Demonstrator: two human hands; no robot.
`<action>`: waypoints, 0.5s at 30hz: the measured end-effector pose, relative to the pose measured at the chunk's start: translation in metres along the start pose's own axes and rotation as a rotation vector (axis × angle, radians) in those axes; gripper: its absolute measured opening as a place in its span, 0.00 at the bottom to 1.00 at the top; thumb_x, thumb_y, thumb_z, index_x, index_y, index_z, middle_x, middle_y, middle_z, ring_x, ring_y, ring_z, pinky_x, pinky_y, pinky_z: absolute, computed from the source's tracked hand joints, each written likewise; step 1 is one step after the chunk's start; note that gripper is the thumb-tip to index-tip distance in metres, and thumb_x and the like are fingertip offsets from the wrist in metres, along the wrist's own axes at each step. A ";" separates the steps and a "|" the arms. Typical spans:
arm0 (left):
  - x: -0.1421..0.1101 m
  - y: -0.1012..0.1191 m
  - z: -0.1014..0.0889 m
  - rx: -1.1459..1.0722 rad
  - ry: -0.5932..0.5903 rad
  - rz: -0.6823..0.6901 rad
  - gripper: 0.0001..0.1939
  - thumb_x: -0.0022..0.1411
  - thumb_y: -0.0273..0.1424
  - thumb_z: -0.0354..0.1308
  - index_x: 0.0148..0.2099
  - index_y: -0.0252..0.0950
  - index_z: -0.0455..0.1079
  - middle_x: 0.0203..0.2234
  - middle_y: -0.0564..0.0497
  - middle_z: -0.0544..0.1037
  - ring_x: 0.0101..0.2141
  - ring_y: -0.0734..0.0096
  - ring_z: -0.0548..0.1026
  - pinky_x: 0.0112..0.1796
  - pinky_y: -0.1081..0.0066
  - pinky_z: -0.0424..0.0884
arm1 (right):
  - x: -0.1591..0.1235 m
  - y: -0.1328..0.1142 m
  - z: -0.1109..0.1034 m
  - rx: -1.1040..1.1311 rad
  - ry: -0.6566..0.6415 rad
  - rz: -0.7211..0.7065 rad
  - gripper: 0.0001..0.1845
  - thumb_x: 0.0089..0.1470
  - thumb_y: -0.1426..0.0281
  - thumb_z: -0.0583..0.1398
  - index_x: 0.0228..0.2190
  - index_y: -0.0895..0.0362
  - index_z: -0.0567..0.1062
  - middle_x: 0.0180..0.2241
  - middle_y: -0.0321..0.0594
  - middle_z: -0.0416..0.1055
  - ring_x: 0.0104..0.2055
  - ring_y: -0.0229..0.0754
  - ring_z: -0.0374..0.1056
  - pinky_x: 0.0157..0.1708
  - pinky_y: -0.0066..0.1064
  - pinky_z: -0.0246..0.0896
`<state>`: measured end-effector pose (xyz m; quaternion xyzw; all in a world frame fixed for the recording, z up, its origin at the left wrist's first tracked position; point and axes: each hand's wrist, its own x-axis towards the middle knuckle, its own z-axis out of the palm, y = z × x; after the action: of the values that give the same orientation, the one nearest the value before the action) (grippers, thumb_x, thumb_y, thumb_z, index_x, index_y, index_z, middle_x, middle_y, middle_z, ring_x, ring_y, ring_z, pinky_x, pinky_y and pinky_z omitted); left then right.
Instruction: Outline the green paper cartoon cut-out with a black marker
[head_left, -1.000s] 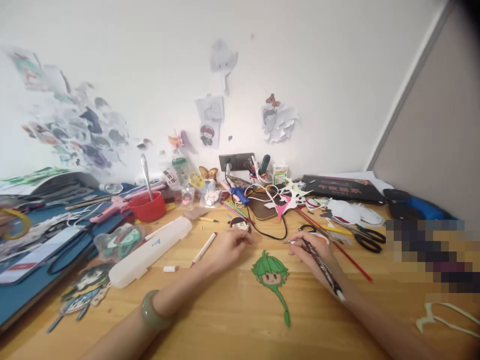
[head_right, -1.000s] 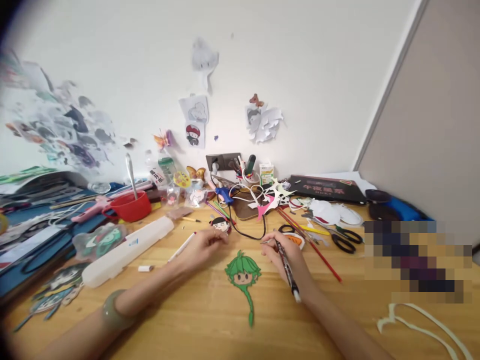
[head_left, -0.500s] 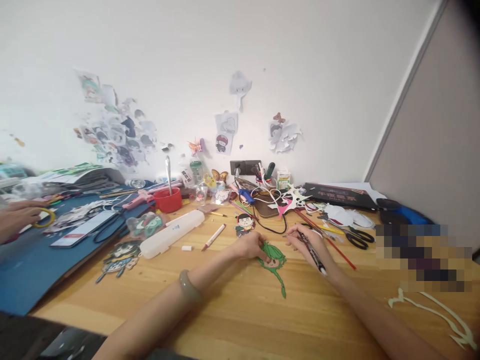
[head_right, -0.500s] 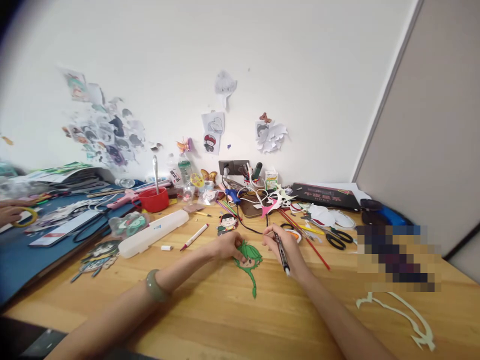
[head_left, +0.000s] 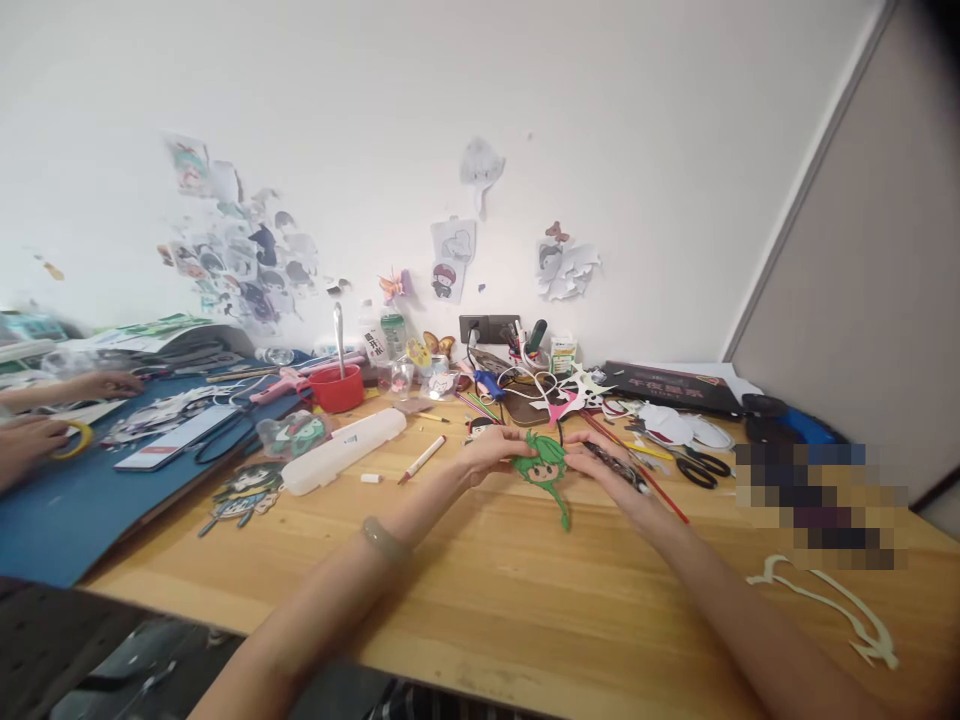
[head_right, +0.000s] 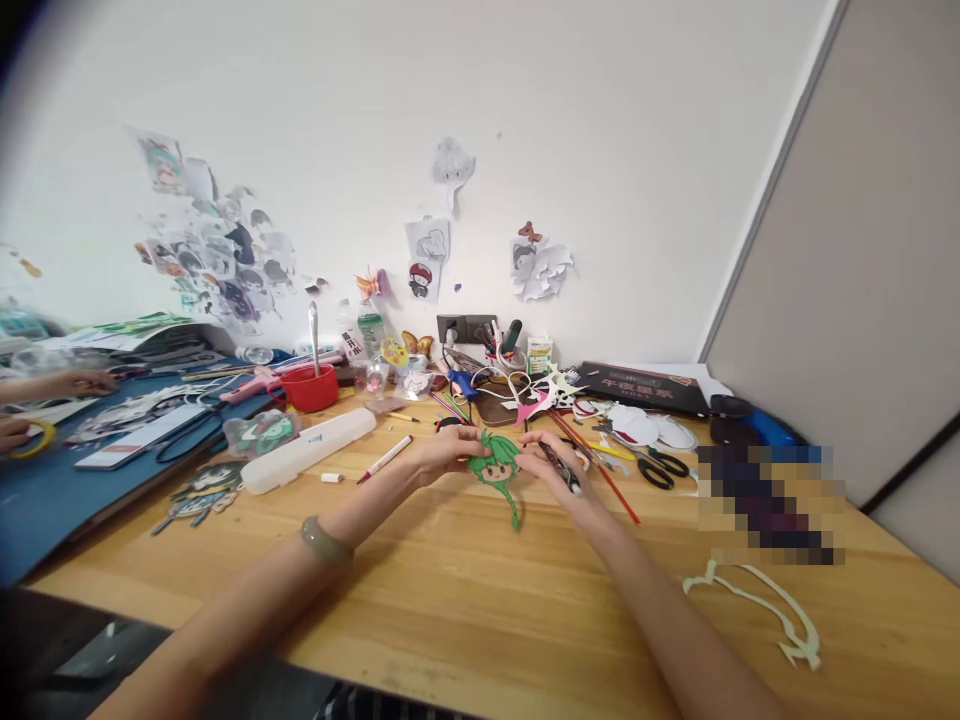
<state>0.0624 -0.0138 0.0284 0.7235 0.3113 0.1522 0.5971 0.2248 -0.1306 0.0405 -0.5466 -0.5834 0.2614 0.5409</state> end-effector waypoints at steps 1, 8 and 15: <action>0.001 -0.001 0.004 -0.030 0.024 0.012 0.14 0.63 0.33 0.52 0.49 0.32 0.63 0.43 0.45 0.68 0.40 0.65 0.70 0.40 0.61 0.70 | -0.002 -0.002 -0.001 0.016 -0.017 0.004 0.08 0.47 0.66 0.57 0.31 0.55 0.68 0.26 0.33 0.69 0.32 0.41 0.67 0.33 0.31 0.60; -0.002 -0.010 0.020 -0.190 0.035 0.028 0.14 0.63 0.33 0.52 0.50 0.32 0.62 0.44 0.45 0.68 0.40 0.65 0.70 0.40 0.61 0.70 | -0.008 -0.012 0.000 0.071 0.011 0.028 0.09 0.45 0.67 0.57 0.32 0.54 0.65 0.25 0.31 0.63 0.29 0.38 0.63 0.30 0.30 0.59; -0.005 -0.020 0.036 -0.247 0.044 -0.062 0.12 0.63 0.32 0.52 0.46 0.31 0.64 0.40 0.47 0.70 0.37 0.68 0.71 0.37 0.64 0.71 | -0.004 0.002 0.009 0.154 0.022 0.074 0.11 0.43 0.65 0.59 0.30 0.54 0.64 0.25 0.32 0.65 0.28 0.38 0.62 0.28 0.29 0.59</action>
<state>0.0749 -0.0429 0.0009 0.6309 0.3253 0.1869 0.6791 0.2171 -0.1311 0.0350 -0.5274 -0.5352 0.3192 0.5775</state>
